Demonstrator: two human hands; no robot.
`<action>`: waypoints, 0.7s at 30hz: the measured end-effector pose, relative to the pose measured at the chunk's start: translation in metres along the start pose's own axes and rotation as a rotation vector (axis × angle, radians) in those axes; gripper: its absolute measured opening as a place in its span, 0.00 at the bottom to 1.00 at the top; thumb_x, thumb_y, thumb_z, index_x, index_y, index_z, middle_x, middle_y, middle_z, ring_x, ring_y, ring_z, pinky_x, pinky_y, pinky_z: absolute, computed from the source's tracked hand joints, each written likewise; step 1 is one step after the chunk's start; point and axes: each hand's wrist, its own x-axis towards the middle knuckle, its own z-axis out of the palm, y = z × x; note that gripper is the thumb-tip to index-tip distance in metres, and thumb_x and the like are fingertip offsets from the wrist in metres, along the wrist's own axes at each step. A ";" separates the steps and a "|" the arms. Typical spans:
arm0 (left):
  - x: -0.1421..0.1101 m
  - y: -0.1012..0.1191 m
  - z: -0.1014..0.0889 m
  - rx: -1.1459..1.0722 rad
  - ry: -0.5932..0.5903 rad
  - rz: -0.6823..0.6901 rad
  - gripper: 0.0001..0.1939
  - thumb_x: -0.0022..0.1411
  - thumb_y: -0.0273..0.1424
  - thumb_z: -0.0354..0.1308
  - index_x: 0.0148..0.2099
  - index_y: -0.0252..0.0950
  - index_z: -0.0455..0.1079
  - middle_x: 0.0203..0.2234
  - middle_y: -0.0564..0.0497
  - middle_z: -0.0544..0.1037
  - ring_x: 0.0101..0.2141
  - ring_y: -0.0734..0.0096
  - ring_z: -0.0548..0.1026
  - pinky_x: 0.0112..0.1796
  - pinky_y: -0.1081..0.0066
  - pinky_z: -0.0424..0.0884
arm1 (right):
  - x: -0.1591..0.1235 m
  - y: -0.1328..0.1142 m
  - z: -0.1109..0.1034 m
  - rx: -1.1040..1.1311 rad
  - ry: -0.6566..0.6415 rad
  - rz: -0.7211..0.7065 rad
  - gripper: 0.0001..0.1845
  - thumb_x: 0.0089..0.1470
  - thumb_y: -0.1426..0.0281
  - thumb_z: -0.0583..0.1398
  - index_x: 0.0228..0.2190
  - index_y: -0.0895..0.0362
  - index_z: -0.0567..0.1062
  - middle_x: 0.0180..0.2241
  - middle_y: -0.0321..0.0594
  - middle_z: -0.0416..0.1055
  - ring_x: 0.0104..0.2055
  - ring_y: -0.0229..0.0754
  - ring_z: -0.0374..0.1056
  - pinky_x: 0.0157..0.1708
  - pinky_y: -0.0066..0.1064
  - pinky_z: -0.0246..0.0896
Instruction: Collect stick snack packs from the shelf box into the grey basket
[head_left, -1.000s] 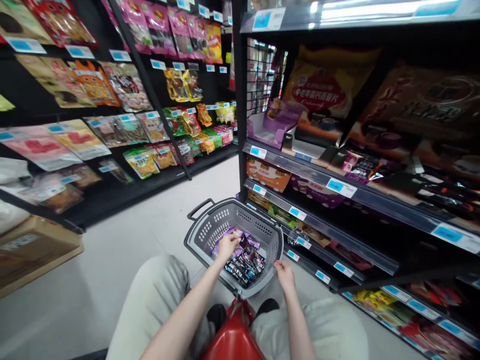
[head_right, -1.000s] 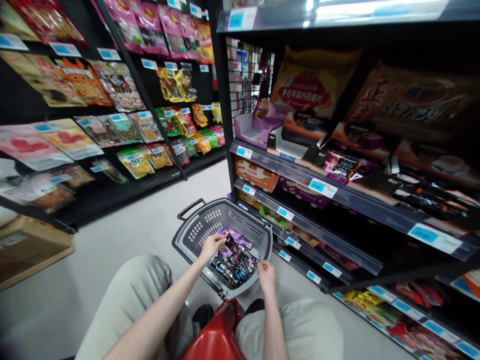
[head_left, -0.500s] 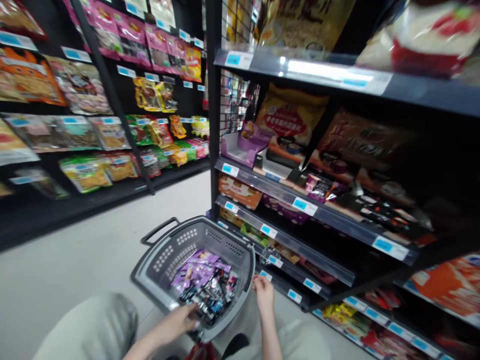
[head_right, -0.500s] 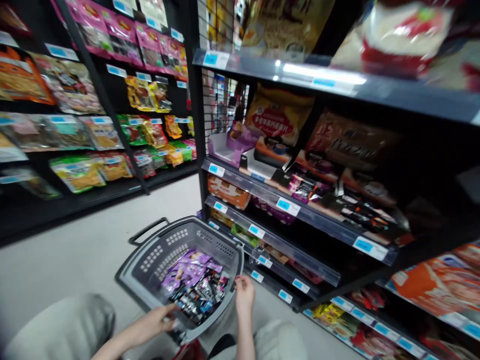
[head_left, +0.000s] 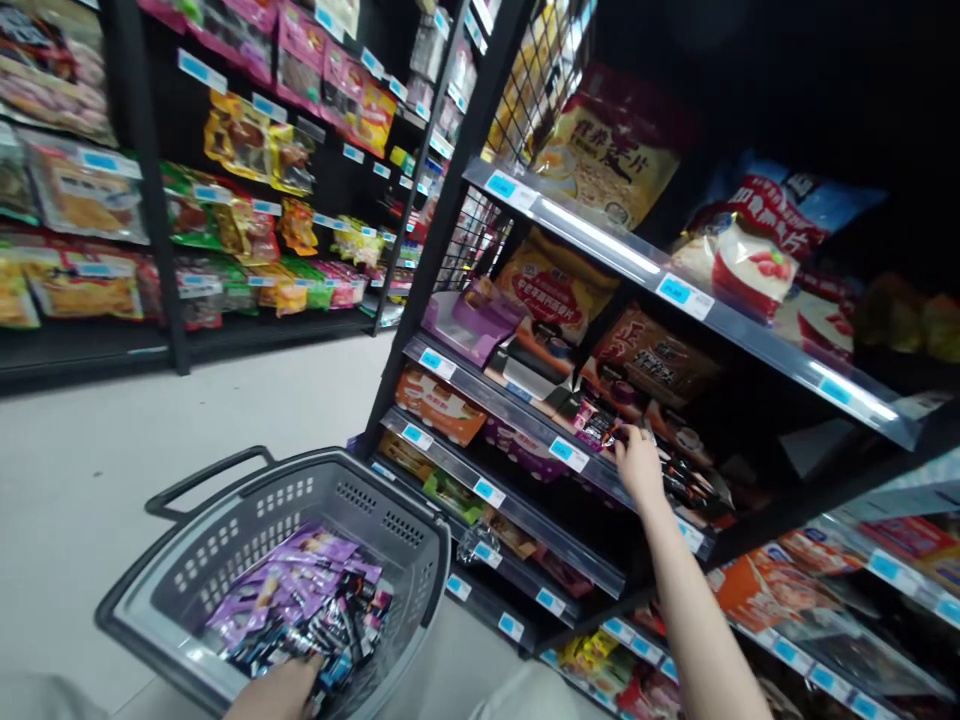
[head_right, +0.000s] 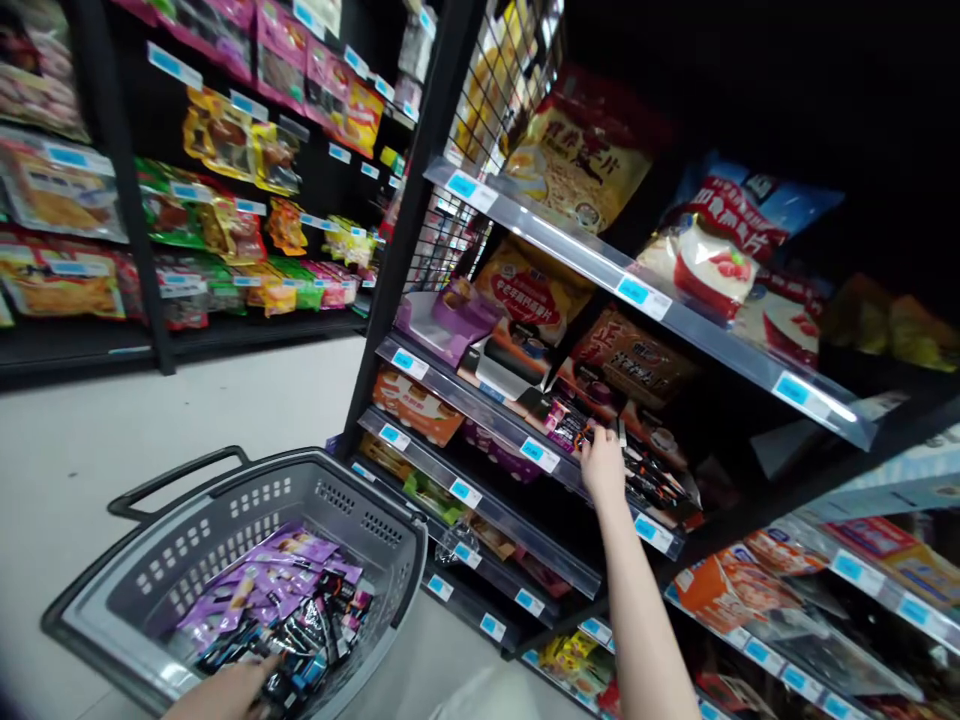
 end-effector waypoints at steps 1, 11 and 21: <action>-0.001 0.000 -0.001 0.002 0.007 0.006 0.24 0.47 0.25 0.47 0.49 0.30 0.61 0.39 0.39 0.72 0.41 0.57 0.69 0.41 0.63 0.63 | 0.016 0.001 0.000 -0.116 -0.050 -0.032 0.16 0.49 0.70 0.50 0.40 0.62 0.66 0.37 0.53 0.66 0.40 0.48 0.61 0.38 0.37 0.53; -0.008 -0.009 -0.010 0.030 0.060 -0.060 0.23 0.48 0.24 0.46 0.49 0.29 0.61 0.38 0.37 0.72 0.40 0.55 0.70 0.38 0.61 0.65 | 0.049 0.015 0.010 -0.433 -0.288 -0.002 0.12 0.50 0.64 0.50 0.34 0.53 0.69 0.32 0.42 0.70 0.37 0.47 0.63 0.37 0.44 0.46; -0.011 -0.005 -0.011 0.011 0.098 -0.046 0.21 0.47 0.24 0.49 0.46 0.31 0.63 0.37 0.39 0.73 0.40 0.57 0.71 0.38 0.63 0.65 | 0.037 0.022 0.000 -0.491 -0.262 -0.114 0.15 0.50 0.62 0.49 0.37 0.55 0.68 0.37 0.45 0.69 0.44 0.49 0.57 0.43 0.46 0.40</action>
